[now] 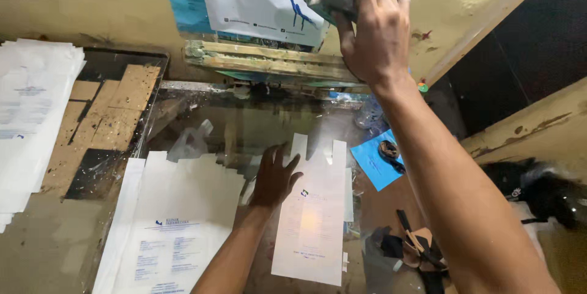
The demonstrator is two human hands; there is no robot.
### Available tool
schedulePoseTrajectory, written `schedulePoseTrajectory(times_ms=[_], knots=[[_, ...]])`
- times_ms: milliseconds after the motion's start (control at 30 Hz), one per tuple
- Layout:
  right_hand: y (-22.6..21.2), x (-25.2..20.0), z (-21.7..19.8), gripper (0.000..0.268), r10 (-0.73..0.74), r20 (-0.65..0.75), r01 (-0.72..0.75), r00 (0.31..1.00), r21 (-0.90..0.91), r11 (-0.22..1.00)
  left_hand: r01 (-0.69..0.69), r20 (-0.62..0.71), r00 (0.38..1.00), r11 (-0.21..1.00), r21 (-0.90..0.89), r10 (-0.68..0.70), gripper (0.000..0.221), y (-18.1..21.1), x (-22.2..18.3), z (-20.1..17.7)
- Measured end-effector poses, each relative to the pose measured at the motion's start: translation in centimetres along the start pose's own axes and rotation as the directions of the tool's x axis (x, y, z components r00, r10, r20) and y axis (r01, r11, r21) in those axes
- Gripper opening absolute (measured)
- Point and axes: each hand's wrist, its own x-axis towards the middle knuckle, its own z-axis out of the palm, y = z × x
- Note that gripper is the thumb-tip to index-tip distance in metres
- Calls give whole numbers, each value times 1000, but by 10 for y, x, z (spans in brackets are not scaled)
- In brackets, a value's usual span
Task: The person performs manual screen printing on white plastic bags. They place a bag under a screen, pull a squeegee across the screen to apply ink, lift the screen, and move the printed bag aside. This cycle repeats for multiple bags.
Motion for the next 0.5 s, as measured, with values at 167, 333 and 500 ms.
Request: schedulePoseTrajectory(times_ms=[167, 333, 500], knots=[[3, 10, 3, 51, -32, -24, 31, 999, -15, 999, 459, 436, 870, 702, -545, -231, 34, 11, -7, -42], [19, 5, 12, 53, -75, -53, 74, 996, -35, 997, 515, 53, 681, 426, -744, -730, 25, -41, -58, -119], [33, -39, 98, 52, -111, -138, 130, 984, 135, 982, 663, -217, 413, 456, -593, -884, 25, -199, -183, -207]])
